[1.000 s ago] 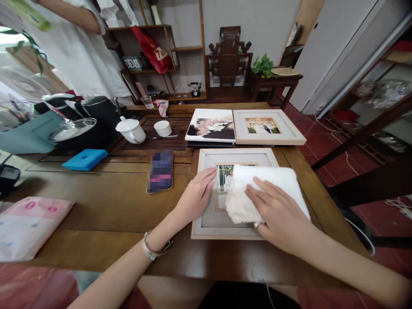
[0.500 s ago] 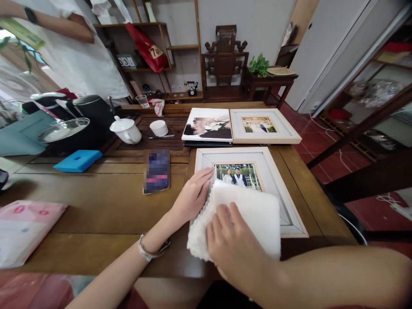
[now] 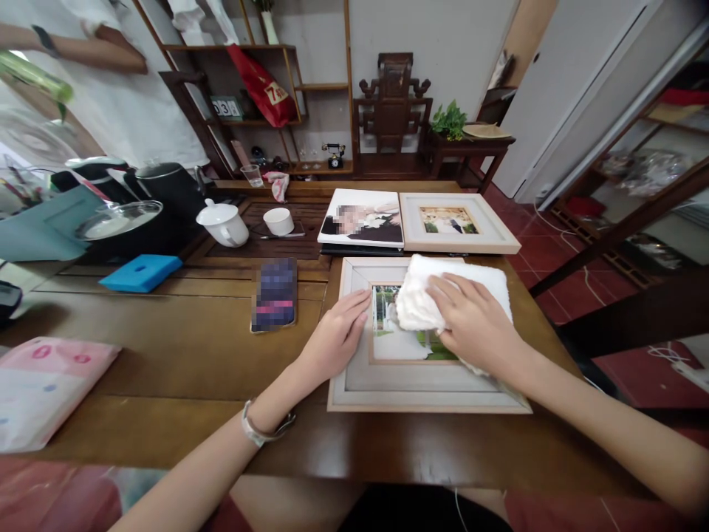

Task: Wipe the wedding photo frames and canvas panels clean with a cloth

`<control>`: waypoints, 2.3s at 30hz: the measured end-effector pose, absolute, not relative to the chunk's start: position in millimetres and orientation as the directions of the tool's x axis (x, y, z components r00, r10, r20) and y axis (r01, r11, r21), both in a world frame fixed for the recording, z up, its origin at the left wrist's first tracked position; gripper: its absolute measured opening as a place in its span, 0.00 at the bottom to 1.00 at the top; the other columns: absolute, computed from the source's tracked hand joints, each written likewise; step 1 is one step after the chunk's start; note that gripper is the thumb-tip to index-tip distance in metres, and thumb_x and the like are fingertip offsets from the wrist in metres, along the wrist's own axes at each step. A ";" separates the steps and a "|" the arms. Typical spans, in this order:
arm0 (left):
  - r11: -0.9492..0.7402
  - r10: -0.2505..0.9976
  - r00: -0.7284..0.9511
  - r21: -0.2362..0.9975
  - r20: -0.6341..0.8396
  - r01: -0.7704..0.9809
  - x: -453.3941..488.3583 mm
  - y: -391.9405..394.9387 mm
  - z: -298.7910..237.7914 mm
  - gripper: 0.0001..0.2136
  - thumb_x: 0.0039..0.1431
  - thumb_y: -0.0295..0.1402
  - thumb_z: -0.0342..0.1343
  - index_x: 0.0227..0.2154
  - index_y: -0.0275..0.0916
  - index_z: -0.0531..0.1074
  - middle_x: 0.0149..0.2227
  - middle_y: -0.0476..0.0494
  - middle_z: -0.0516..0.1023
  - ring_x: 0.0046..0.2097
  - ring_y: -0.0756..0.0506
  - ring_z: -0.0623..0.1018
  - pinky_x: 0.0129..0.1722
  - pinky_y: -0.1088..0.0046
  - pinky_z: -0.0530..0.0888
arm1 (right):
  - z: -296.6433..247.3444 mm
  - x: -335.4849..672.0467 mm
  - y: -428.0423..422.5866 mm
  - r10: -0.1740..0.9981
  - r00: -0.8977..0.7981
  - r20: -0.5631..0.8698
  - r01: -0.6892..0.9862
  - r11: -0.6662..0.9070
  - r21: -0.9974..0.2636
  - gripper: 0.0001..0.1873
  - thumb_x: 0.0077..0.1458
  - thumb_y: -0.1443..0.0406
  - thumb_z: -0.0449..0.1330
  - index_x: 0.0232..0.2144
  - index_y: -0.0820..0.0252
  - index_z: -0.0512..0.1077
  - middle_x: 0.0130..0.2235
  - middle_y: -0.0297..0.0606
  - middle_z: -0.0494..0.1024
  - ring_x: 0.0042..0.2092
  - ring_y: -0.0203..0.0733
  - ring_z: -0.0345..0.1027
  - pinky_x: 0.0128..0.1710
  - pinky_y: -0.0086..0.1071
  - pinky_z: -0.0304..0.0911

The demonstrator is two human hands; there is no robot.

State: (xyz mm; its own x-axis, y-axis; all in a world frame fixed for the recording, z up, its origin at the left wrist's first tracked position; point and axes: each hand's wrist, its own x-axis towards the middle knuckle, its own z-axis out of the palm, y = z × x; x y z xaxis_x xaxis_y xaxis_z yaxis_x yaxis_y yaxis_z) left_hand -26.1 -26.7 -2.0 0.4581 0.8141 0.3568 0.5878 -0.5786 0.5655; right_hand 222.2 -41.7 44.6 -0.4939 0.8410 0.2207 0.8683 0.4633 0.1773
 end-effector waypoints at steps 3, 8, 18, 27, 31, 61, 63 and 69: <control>-0.580 0.813 0.458 0.568 0.359 0.584 -25.6 -26.5 -1.7 0.19 0.69 0.32 0.42 0.56 0.32 0.69 0.60 0.34 0.69 0.63 0.41 0.67 0.64 0.55 0.64 | 39.9 212.4 -25.7 0.869 -0.451 0.204 0.892 0.430 0.137 0.30 0.48 0.73 0.52 0.56 0.77 0.65 0.62 0.54 0.64 0.63 0.64 0.53 0.59 0.53 0.53; -0.587 0.808 0.454 0.572 0.375 0.573 -25.7 -25.8 -3.2 0.18 0.68 0.32 0.42 0.56 0.36 0.69 0.60 0.37 0.70 0.63 0.41 0.67 0.63 0.53 0.64 | 52.5 188.6 -55.8 0.850 -0.526 0.002 0.850 0.526 0.013 0.33 0.49 0.71 0.52 0.59 0.79 0.63 0.63 0.53 0.62 0.66 0.66 0.47 0.62 0.58 0.50; -0.584 0.810 0.468 0.558 0.353 0.590 -26.0 -26.7 -1.9 0.18 0.68 0.31 0.42 0.56 0.35 0.69 0.60 0.37 0.69 0.63 0.41 0.66 0.64 0.56 0.64 | 71.3 220.1 -115.8 0.769 -0.633 -0.091 0.771 0.615 -0.164 0.40 0.39 0.75 0.51 0.59 0.62 0.66 0.62 0.39 0.66 0.65 0.53 0.51 0.63 0.55 0.52; -0.594 0.803 0.473 0.540 0.362 0.596 -26.0 -26.4 -2.5 0.18 0.69 0.31 0.42 0.56 0.34 0.68 0.60 0.36 0.69 0.63 0.41 0.66 0.64 0.55 0.64 | 57.8 210.6 -49.9 0.823 -0.568 0.019 0.820 0.568 -0.072 0.37 0.42 0.73 0.53 0.58 0.71 0.66 0.63 0.48 0.63 0.67 0.56 0.47 0.65 0.52 0.46; -0.584 0.811 0.459 0.552 0.362 0.596 -25.8 -25.3 -3.8 0.18 0.69 0.31 0.41 0.56 0.35 0.68 0.60 0.36 0.70 0.63 0.41 0.67 0.64 0.54 0.64 | 59.3 170.3 -82.8 0.821 -0.571 0.009 0.820 0.571 -0.050 0.29 0.47 0.66 0.55 0.51 0.79 0.72 0.57 0.58 0.71 0.62 0.65 0.56 0.56 0.52 0.61; -0.552 0.830 0.471 0.566 0.298 0.613 -25.5 -28.0 4.6 0.15 0.68 0.30 0.42 0.49 0.37 0.72 0.52 0.36 0.74 0.57 0.39 0.71 0.57 0.56 0.70 | 49.7 169.7 43.2 0.716 -0.684 0.140 0.675 0.694 -0.251 0.41 0.41 0.77 0.50 0.61 0.63 0.62 0.64 0.39 0.63 0.68 0.50 0.44 0.65 0.55 0.39; -0.539 0.838 0.466 0.568 0.284 0.623 -25.7 -28.2 6.3 0.14 0.68 0.30 0.42 0.45 0.38 0.73 0.50 0.36 0.75 0.55 0.38 0.72 0.55 0.56 0.71 | 50.4 168.1 40.4 0.684 -0.723 0.099 0.637 0.715 -0.287 0.41 0.39 0.77 0.49 0.60 0.63 0.63 0.63 0.41 0.64 0.68 0.49 0.42 0.65 0.56 0.36; -0.583 0.808 0.484 0.570 0.334 0.579 -27.5 -26.9 -1.4 0.17 0.67 0.29 0.43 0.55 0.37 0.68 0.60 0.37 0.69 0.63 0.40 0.66 0.63 0.56 0.64 | 70.9 214.7 16.2 0.703 -0.709 -0.055 0.689 0.673 -0.269 0.38 0.40 0.79 0.48 0.56 0.62 0.69 0.62 0.41 0.65 0.66 0.48 0.50 0.64 0.52 0.45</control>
